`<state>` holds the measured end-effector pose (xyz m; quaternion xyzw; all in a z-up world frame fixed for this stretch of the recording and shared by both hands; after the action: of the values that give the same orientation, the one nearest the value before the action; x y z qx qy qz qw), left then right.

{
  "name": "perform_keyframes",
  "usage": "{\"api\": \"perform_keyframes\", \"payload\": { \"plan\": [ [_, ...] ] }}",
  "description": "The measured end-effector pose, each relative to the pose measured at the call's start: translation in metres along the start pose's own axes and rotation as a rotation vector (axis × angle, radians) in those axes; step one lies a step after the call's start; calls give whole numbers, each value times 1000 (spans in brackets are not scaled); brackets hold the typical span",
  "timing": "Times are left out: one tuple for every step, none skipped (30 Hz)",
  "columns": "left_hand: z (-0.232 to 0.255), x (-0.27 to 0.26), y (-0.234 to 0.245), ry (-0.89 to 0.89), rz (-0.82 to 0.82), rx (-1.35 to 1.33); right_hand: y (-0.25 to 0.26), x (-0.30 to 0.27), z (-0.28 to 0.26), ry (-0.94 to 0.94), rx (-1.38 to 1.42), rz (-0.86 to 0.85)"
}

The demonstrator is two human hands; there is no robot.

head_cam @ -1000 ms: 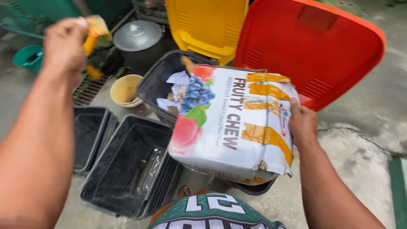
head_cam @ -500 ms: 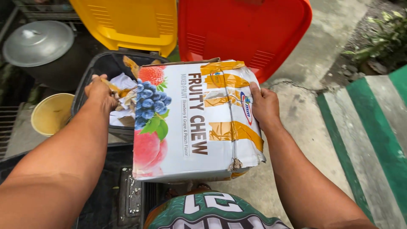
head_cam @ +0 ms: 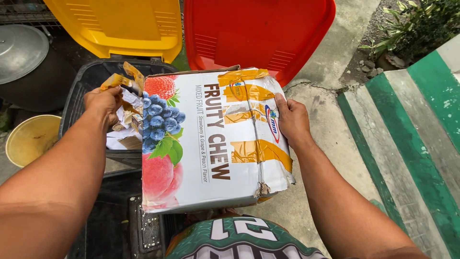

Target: The recorder picks up a discarded cardboard box, removes tape and inner liners, and flattens it for disposal.

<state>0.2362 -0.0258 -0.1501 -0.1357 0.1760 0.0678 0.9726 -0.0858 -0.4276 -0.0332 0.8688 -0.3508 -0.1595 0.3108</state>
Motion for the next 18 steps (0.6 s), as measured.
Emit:
{"api": "perform_keyframes", "payload": {
  "plan": [
    [0,0,0,2,-3,0,1,-1,-2,-2,-1,3],
    [1,0,1,-19,5,115,1,-2,-4,-20,-9,-6],
    [1,0,1,-39,13,230,1,-2,-6,-38,-18,-14],
    [4,-3,-2,-38,10,230,2,-4,-9,-39,-19,-12],
    [6,-6,-4,-12,-5,221,2,-5,-12,-63,-30,-22],
    [8,-9,-6,16,-20,212,3,-7,-14,-88,-42,-32],
    [11,-13,-8,17,-22,213,2,-7,-14,-90,-43,-31],
    [14,-16,-11,60,-29,194,2,-6,-13,-103,-45,-39],
    [17,-19,-13,102,-36,174,2,-5,-12,-115,-47,-47],
    [18,-17,-12,104,-38,174,2,-6,-12,-117,-49,-46],
    [18,-15,-11,75,-25,427,3,-6,-12,-111,-42,-49],
    [19,-13,-10,45,-11,678,3,-6,-12,-105,-34,-52],
    [16,-4,-7,45,-13,678,4,-7,-12,-106,-35,-51],
    [12,6,-3,124,-23,635,4,-7,-13,-103,-34,-55],
    [8,16,0,202,-33,591,4,-8,-13,-100,-34,-60],
    [22,-5,-7,202,-34,590,4,-8,-14,-99,-34,-59],
    [36,-26,-14,250,-78,587,5,-9,-15,-105,-45,-62],
    [50,-47,-21,298,-120,585,5,-10,-17,-110,-54,-67]
  ]
}}
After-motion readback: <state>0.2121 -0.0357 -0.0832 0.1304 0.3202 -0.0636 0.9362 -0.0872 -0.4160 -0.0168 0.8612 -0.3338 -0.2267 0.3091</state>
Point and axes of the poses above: each hand's wrist, its own x-axis towards the middle knuckle, its own y-axis out of the back of the hand, z = x × y, the point moved 1 cm from there along x, towards the middle knuckle, and after that the axes turned 8 degrees about -x, right-handed, at the moved point
